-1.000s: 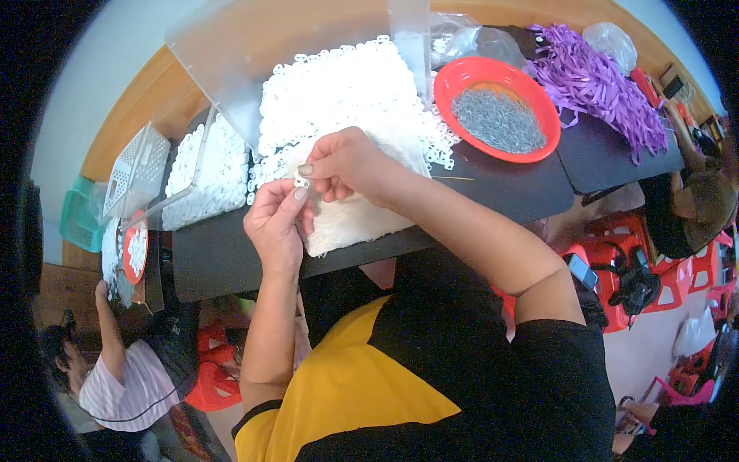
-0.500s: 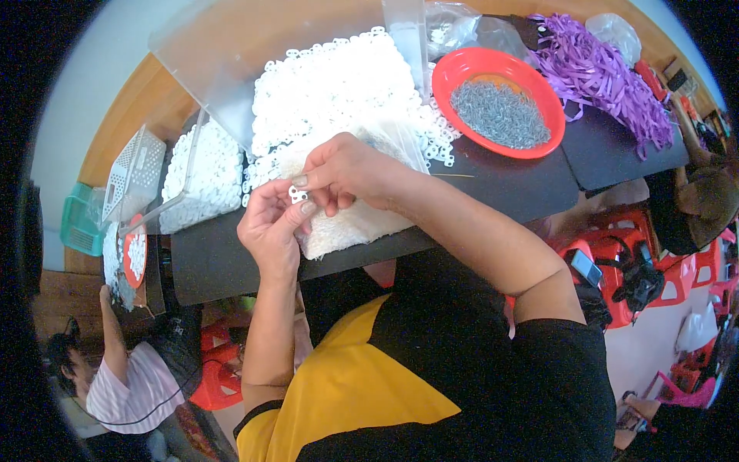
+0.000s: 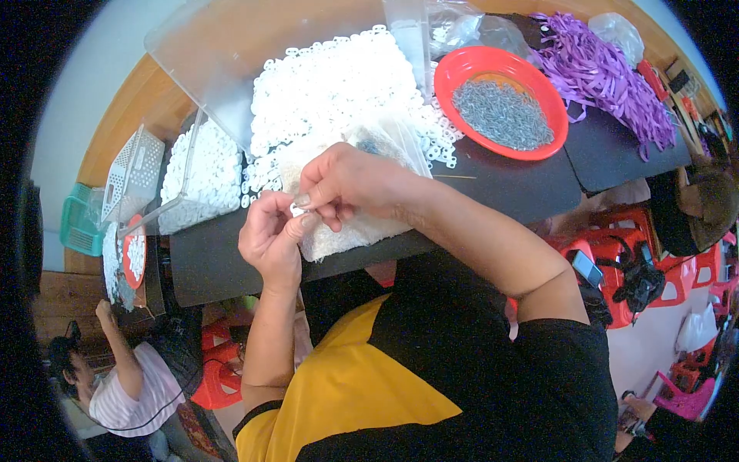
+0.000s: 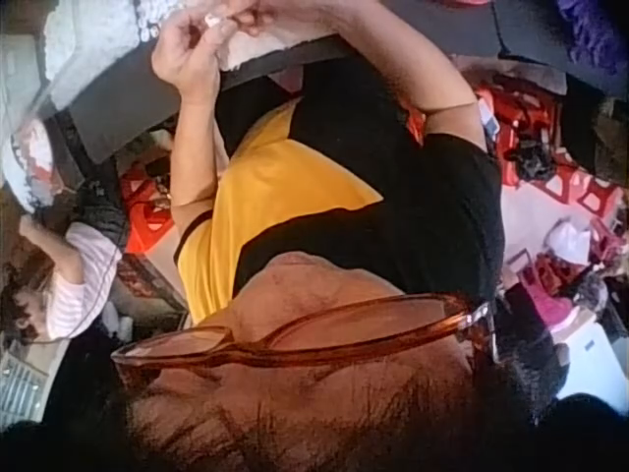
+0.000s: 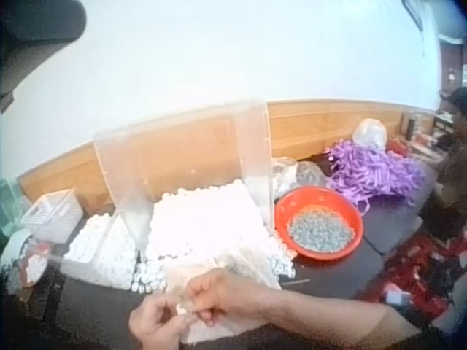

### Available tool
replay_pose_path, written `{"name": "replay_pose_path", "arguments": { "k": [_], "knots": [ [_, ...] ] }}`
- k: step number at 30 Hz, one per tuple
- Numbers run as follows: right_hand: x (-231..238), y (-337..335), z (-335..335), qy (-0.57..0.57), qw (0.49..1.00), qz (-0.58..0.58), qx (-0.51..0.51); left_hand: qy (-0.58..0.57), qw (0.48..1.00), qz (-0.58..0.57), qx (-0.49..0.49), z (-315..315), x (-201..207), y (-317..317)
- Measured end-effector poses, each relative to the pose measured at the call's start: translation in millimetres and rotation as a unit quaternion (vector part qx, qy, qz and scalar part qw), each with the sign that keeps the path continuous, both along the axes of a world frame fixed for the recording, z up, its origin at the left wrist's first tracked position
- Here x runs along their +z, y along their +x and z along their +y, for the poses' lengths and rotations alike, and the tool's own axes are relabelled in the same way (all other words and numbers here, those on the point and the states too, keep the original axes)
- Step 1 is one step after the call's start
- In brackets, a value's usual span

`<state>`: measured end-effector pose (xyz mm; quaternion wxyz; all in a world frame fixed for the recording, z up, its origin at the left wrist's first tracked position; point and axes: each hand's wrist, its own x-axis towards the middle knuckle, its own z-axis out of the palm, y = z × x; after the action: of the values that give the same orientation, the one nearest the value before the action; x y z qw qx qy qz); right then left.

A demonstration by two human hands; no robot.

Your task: Manually assembling small white plastic rings with metal inserts at a workbench.

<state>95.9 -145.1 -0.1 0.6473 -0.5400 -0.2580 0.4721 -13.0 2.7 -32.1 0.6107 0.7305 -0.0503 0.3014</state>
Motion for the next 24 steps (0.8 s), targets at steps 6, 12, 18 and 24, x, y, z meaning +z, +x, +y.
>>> {"name": "replay_pose_path", "arguments": {
  "k": [6,12,18,24],
  "knots": [
    [-4.1,-5.9,2.2,0.035,0.998,0.060,0.011,-0.014,0.999,-0.026,-0.016,0.3,0.9,-1.3],
    [-7.9,-5.3,3.9,0.042,0.995,0.087,0.013,-0.020,0.999,-0.037,-0.034,2.7,0.9,0.8],
    [-7.6,-4.7,2.6,0.051,0.997,0.059,0.026,-0.008,0.997,-0.061,-0.040,2.4,-4.2,1.1],
    [-3.3,2.3,0.2,0.033,0.999,-0.007,0.006,0.039,0.995,-0.089,0.003,-1.7,-4.7,6.8]
  ]
}}
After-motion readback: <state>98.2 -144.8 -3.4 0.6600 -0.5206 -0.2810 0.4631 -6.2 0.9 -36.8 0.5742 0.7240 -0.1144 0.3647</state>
